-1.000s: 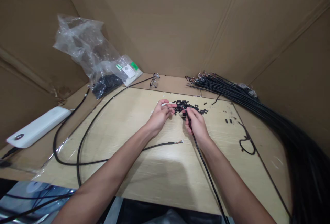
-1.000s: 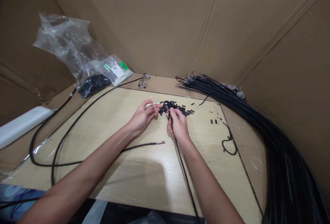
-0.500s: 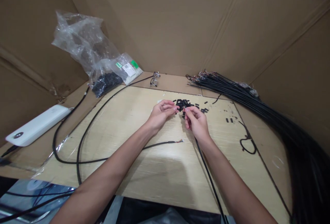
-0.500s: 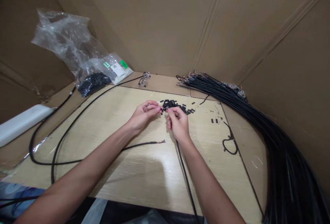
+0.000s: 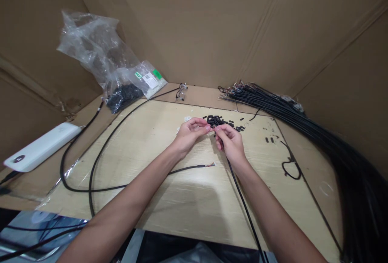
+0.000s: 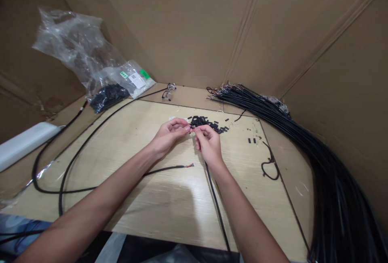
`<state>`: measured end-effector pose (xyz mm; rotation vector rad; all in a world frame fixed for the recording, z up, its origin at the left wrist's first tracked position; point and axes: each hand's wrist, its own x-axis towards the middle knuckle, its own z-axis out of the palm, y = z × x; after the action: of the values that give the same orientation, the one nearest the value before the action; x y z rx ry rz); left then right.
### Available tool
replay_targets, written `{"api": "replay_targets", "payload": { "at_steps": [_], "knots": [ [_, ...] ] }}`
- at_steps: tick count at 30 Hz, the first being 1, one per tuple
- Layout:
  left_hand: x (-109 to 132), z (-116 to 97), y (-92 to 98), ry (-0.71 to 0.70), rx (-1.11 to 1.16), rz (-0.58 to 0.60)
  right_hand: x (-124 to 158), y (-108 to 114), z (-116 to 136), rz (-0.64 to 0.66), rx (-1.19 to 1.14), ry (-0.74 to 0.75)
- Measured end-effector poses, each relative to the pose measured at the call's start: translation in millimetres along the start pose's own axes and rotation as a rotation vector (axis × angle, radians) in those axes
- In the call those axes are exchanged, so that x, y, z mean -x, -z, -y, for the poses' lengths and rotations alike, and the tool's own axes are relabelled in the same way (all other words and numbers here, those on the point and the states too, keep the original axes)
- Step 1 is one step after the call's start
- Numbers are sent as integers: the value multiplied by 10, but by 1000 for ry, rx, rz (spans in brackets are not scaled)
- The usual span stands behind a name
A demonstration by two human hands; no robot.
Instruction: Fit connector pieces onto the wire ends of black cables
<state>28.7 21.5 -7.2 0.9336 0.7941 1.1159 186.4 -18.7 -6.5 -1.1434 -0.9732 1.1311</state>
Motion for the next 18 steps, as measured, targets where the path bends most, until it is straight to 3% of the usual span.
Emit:
{"api": "replay_targets", "payload": {
  "at_steps": [18],
  "knots": [
    [14, -29, -14, -34, -35, -15, 72, -9, -22, -47, 290, 220]
  ]
}}
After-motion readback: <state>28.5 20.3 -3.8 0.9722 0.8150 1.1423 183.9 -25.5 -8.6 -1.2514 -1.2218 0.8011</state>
